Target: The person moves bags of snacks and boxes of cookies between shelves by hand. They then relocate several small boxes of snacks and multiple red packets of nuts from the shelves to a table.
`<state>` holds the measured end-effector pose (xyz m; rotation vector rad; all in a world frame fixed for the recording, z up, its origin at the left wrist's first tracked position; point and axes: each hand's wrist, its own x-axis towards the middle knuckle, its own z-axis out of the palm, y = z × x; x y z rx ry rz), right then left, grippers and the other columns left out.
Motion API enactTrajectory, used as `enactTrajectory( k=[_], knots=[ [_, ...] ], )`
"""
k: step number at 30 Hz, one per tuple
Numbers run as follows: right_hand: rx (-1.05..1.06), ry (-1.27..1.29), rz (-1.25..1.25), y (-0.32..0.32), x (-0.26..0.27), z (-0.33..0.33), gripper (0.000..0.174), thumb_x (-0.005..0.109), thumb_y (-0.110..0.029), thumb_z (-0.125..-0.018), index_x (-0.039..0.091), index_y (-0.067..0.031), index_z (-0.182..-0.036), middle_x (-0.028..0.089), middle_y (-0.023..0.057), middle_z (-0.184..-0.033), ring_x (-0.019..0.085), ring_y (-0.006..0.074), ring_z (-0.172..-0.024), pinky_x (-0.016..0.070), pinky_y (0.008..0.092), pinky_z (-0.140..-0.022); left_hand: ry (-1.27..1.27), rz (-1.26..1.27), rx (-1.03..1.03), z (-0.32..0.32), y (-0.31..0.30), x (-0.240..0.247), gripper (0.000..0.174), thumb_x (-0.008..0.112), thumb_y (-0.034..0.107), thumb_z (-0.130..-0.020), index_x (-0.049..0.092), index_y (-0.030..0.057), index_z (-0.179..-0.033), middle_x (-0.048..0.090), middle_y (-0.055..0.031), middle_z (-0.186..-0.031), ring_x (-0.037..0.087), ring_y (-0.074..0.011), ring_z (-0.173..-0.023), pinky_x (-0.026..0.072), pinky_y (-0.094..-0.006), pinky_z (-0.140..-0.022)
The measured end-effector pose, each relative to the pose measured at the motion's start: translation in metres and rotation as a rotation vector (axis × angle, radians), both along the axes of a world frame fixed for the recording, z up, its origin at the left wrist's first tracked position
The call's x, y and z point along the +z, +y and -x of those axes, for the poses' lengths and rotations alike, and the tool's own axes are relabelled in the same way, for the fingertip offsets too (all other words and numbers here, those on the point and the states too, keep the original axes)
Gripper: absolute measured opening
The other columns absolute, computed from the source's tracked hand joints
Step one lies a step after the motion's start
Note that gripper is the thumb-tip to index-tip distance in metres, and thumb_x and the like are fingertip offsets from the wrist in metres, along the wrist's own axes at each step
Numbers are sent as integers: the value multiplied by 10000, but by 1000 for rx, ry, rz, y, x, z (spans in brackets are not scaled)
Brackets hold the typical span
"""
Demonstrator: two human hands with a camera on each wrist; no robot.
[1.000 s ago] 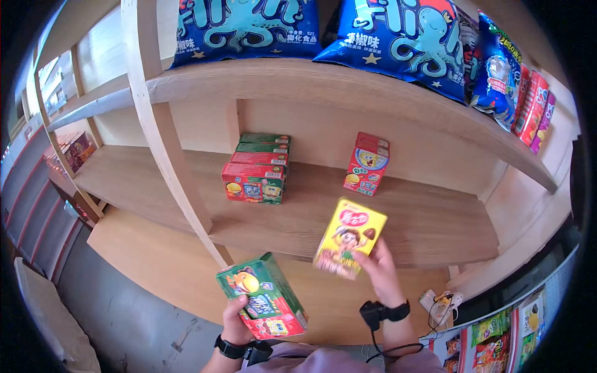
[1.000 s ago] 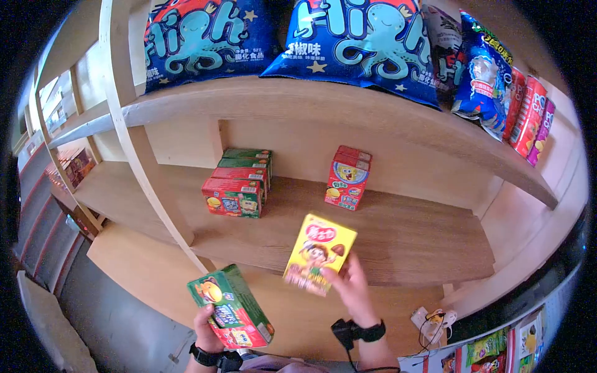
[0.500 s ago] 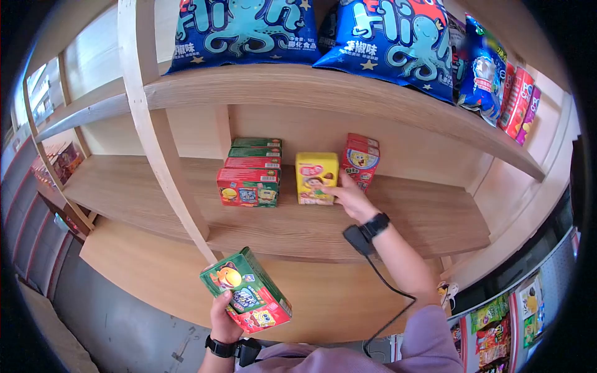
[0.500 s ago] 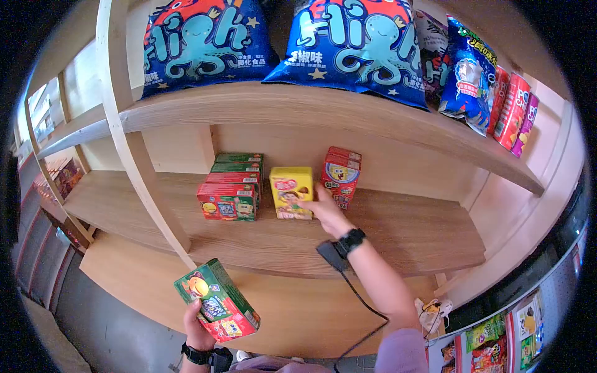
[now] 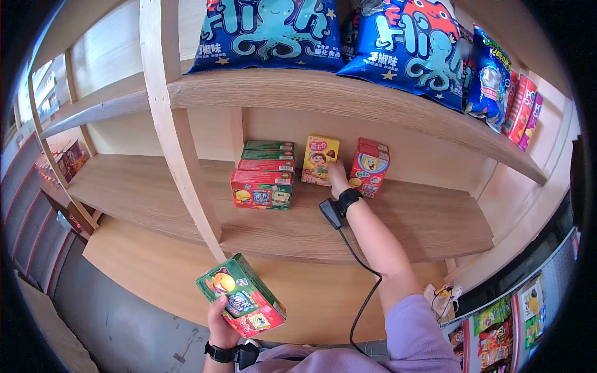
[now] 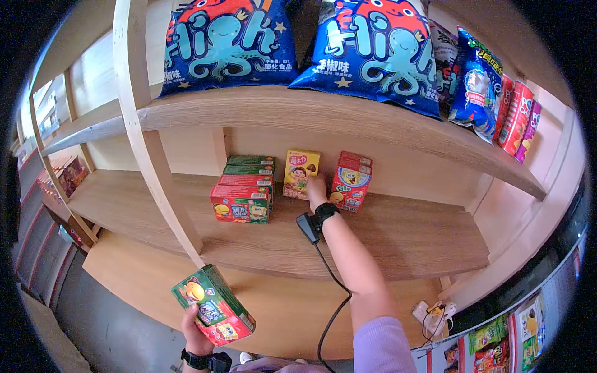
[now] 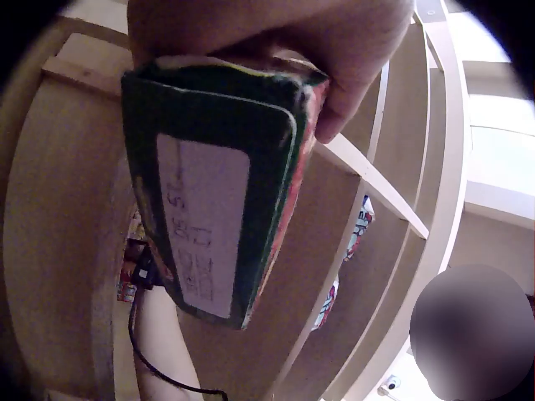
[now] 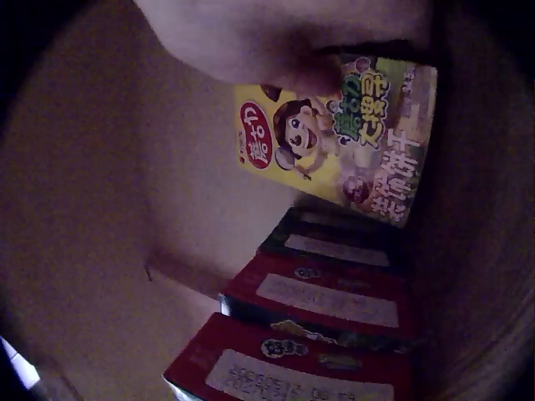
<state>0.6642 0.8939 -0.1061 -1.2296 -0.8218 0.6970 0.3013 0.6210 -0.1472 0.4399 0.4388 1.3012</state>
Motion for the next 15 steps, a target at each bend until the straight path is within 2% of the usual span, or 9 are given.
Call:
enactTrajectory(
  k=[2,6,7,8,9,10,12,14,15],
  knots=[
    [-1,-181,54,-25,17,15,322,482,-120,-864,447,36,-1144,571,199,-1096,562,258,-1012,444,355,-827,9,9,29,-2,2,0,476,581,210,-858,415,22,-1262,578,-109,-1148,604,-220,-1006,497,-382,-892],
    [-163,-213,79,-34,-11,11,398,519,-85,-826,412,57,-1182,553,220,-1131,535,278,-1051,425,340,-865,93,-19,45,-9,6,12,443,583,169,-866,423,28,-1254,580,-95,-1140,602,-196,-1001,501,-364,-882],
    [96,-127,176,-95,27,37,539,526,-101,-816,348,58,-1299,461,241,-1295,445,297,-1195,376,334,-947,99,-26,38,-10,7,13,441,589,163,-864,425,30,-1252,579,-91,-1141,601,-190,-1002,504,-357,-876],
    [401,-156,290,-112,24,29,912,587,-259,-806,10,47,-1443,12,188,-1535,24,236,-1419,85,340,-1129,105,-33,32,-11,9,13,439,595,156,-863,427,31,-1249,578,-87,-1141,600,-183,-1003,507,-350,-869],
    [448,-85,308,-140,30,42,908,593,-224,-812,-2,35,-1447,-11,183,-1535,-17,243,-1423,64,348,-1136,104,-34,28,-12,10,13,439,595,156,-863,427,31,-1249,578,-87,-1141,600,-183,-1003,507,-350,-869],
    [466,-231,296,-146,21,38,844,600,-204,-824,87,13,-1458,112,193,-1523,149,268,-1401,155,365,-1124,114,-34,27,-13,11,13,440,595,157,-863,426,31,-1250,579,-86,-1138,600,-183,-1002,508,-350,-866],
    [470,-375,218,-169,35,17,609,608,-278,-832,403,-13,-1341,484,204,-1292,474,256,-1195,380,353,-985,121,-32,20,-15,14,13,441,595,159,-864,425,31,-1251,580,-86,-1135,600,-182,-1000,509,-351,-863],
    [332,-634,348,-169,63,-30,490,642,-343,-816,561,-15,-1171,597,183,-1140,594,232,-1033,464,346,-870,125,-55,25,-15,13,13,437,595,159,-864,428,30,-1246,577,-85,-1136,600,-183,-1002,509,-352,-865],
    [127,-857,467,-172,77,-44,463,670,-360,-792,593,-20,-1097,623,169,-1068,617,235,-974,480,357,-827,125,-32,14,-12,14,8,442,597,161,-862,424,32,-1247,574,-86,-1140,599,-185,-1004,506,-356,-870]
  ],
)
